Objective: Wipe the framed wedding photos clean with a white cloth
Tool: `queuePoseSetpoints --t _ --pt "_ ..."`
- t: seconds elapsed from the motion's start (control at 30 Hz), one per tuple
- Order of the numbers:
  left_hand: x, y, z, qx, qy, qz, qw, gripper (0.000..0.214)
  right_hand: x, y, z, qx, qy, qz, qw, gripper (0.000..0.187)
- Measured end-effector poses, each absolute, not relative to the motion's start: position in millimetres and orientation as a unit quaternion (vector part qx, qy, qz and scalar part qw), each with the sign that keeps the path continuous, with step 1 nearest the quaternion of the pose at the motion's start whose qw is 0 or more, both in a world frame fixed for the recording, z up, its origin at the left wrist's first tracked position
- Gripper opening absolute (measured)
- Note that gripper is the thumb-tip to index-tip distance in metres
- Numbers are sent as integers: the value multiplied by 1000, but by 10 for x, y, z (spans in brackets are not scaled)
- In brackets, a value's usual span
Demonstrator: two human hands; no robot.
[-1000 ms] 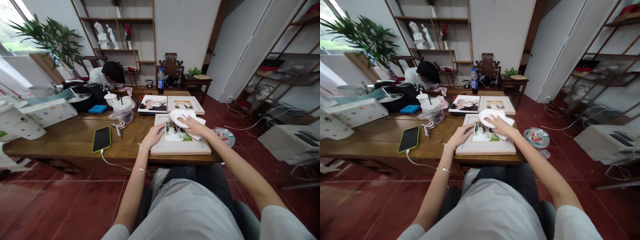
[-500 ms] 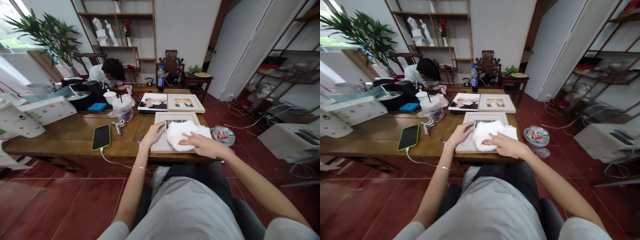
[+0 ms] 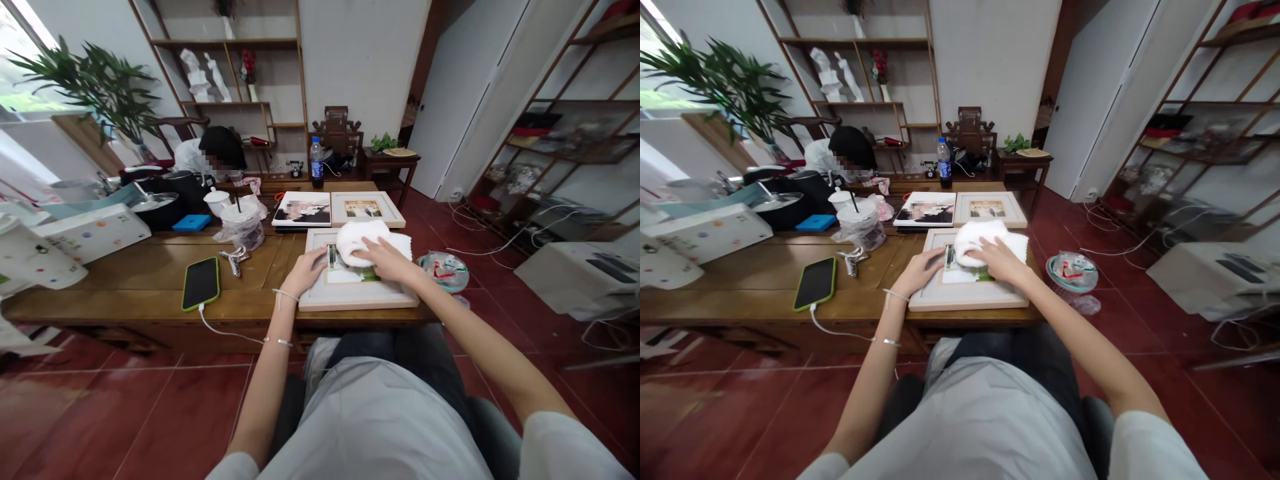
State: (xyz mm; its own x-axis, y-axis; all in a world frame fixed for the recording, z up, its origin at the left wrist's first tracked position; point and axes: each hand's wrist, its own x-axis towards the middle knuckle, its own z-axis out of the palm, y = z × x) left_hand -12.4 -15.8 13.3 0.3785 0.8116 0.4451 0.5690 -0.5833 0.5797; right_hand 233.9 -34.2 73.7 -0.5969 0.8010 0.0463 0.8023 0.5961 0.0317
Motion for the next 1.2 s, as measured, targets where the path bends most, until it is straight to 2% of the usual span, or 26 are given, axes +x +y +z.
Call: queuePoseSetpoints --t 0.1,0.2,0.43,0.6,0.77,0.93,1.2 --pt "-129 -153 124 813 424 361 169 36 2262 -116 716 -464 -884 -43 36 81" --pt "-129 -150 118 814 422 361 169 36 2197 -134 711 -437 -899 -12 27 79" --pt "-106 -179 143 815 420 362 167 33 2229 -888 944 -331 -934 130 -12 73" --pt "-90 -196 161 819 421 355 158 34 2209 -1228 1084 -315 -936 155 -3 74" --pt "-95 -164 116 840 408 329 143 37 2121 -1099 911 -376 -920 110 -5 75" --pt "-108 -125 47 843 413 320 131 38 2167 -665 713 -419 -908 -3 -4 73" --pt "-125 -95 12 847 412 312 126 39 2089 -59 723 -475 -876 -87 2 70"
